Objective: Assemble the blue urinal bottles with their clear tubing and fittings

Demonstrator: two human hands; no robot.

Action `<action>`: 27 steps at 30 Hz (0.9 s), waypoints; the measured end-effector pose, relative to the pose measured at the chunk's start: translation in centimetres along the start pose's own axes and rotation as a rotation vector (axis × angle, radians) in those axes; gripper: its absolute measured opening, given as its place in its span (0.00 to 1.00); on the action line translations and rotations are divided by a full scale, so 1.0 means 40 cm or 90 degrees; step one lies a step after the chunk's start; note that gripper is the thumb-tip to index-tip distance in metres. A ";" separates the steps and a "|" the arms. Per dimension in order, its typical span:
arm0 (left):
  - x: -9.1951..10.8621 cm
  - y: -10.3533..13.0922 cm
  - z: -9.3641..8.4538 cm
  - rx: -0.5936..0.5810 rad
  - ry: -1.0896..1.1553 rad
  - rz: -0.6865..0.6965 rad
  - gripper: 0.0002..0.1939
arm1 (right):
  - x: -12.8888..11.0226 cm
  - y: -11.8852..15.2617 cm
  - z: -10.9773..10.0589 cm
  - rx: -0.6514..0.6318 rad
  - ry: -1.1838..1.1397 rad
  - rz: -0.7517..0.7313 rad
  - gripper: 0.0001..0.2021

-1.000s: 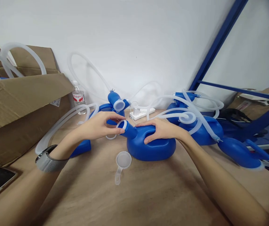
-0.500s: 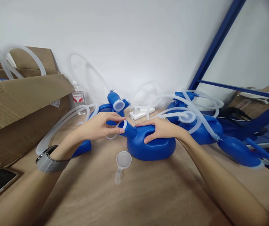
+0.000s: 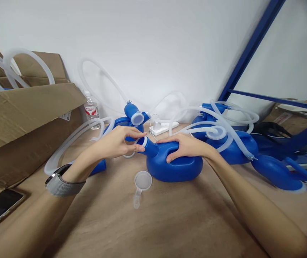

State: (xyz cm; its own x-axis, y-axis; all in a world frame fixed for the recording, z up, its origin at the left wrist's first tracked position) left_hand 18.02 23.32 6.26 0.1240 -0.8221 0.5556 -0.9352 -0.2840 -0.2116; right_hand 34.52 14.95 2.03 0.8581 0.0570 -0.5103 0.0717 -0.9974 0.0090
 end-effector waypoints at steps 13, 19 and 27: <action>0.013 -0.003 0.001 -0.007 -0.004 -0.003 0.21 | 0.002 0.001 0.001 0.005 -0.003 0.009 0.40; 0.034 -0.005 -0.002 0.000 -0.034 0.061 0.18 | 0.004 -0.003 0.003 0.002 -0.001 -0.002 0.41; 0.032 0.003 0.012 -0.014 -0.003 0.085 0.22 | 0.002 -0.004 0.007 -0.014 -0.021 -0.022 0.40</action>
State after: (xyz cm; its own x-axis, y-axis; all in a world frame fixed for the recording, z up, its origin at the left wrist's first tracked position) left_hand 18.23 21.97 6.56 -0.0012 -0.8543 0.5199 -0.9503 -0.1608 -0.2664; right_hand 34.44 15.10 1.73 0.8380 0.0890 -0.5384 0.1121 -0.9936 0.0102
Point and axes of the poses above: each hand's wrist, its own y-axis away from the middle knuckle, its own z-axis out of the palm, x = y × z, the point moved 10 cm from there along -y, towards the middle knuckle
